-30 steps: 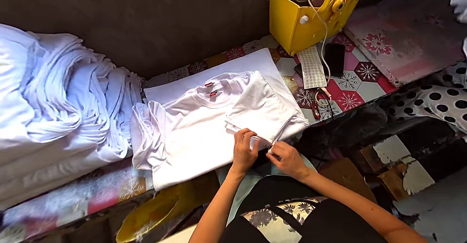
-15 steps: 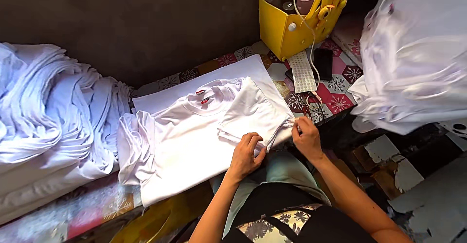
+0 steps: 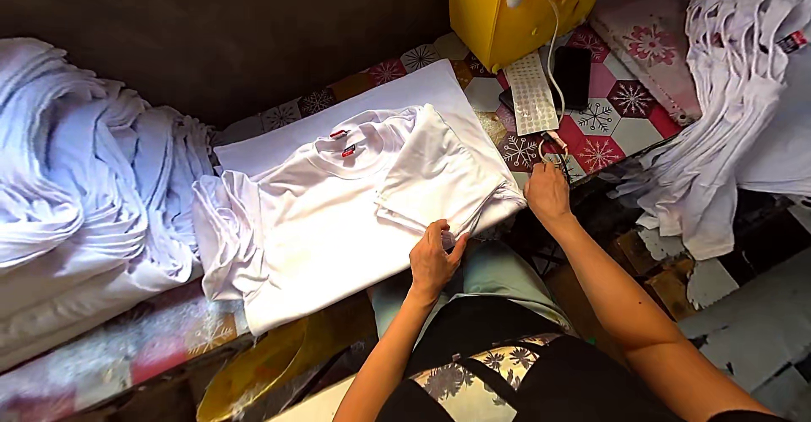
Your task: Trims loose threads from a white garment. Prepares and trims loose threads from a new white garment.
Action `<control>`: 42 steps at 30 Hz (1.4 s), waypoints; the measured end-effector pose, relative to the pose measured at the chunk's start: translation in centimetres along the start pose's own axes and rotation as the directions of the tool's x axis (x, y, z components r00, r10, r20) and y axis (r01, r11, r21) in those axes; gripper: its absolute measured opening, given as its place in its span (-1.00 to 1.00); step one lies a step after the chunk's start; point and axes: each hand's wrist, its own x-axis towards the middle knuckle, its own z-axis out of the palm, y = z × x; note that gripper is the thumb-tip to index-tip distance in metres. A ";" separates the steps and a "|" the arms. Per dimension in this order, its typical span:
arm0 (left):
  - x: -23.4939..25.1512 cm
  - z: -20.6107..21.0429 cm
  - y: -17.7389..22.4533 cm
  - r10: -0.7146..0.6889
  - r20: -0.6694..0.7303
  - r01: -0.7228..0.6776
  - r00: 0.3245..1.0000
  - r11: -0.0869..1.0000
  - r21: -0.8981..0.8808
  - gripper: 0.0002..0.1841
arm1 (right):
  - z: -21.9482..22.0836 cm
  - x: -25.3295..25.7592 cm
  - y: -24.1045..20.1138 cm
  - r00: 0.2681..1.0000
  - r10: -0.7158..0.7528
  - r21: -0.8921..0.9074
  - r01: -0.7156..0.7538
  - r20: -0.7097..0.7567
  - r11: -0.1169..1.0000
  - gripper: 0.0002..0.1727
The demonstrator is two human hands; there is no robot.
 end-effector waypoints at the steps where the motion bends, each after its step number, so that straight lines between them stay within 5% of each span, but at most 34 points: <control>1: -0.1 -0.1 0.2 -0.009 0.001 0.009 1.000 1.000 -0.002 -0.55 | 0.1 -0.3 0.4 1.000 -0.005 0.031 0.005 -0.002 1.000 -0.62; 4: 0.2 0.1 0.2 0.013 0.001 -0.013 1.000 1.000 0.002 -0.66 | -1.0 -0.9 1.4 0.999 0.038 0.329 -0.043 0.022 0.943 -0.62; 8: 0.1 0.1 -0.2 0.049 0.008 -0.048 0.999 0.999 -0.023 -0.82 | -1.9 -3.6 1.1 0.990 0.103 0.764 -0.136 0.091 0.630 -0.77; 12: 0.1 -0.1 0.0 0.008 0.043 -0.007 0.999 1.000 -0.029 -0.85 | -1.6 -7.3 -0.2 0.963 -0.041 0.848 -0.215 0.268 0.484 -0.73; 16: -0.2 0.0 -0.1 0.070 0.063 -0.076 0.996 0.993 0.085 -0.84 | -1.2 -9.9 -2.1 0.866 -0.162 0.851 -0.402 0.474 0.339 -0.53; 19: -0.7 0.1 -0.3 0.128 0.058 -0.133 0.990 0.987 0.087 -0.84 | -0.6 -11.0 -2.9 0.795 -0.231 0.822 -0.503 0.561 0.267 -0.56; 24: -0.8 -0.2 -0.7 0.182 0.001 -0.182 0.983 0.982 0.046 -0.78 | 0.3 -11.5 -3.5 0.750 -0.264 0.793 -0.546 0.606 0.271 -0.48; 32: 0.9 -0.5 1.0 -0.035 0.160 0.022 0.987 0.996 0.085 -0.85 | 0.5 -11.1 -3.6 0.764 -0.278 0.807 -0.503 0.582 0.309 -0.49; 42: -0.5 -0.3 0.1 0.046 0.076 -0.047 0.996 0.999 0.003 -0.83 | 0.6 -11.8 -3.7 0.585 -0.349 0.681 -0.644 0.732 0.349 -0.50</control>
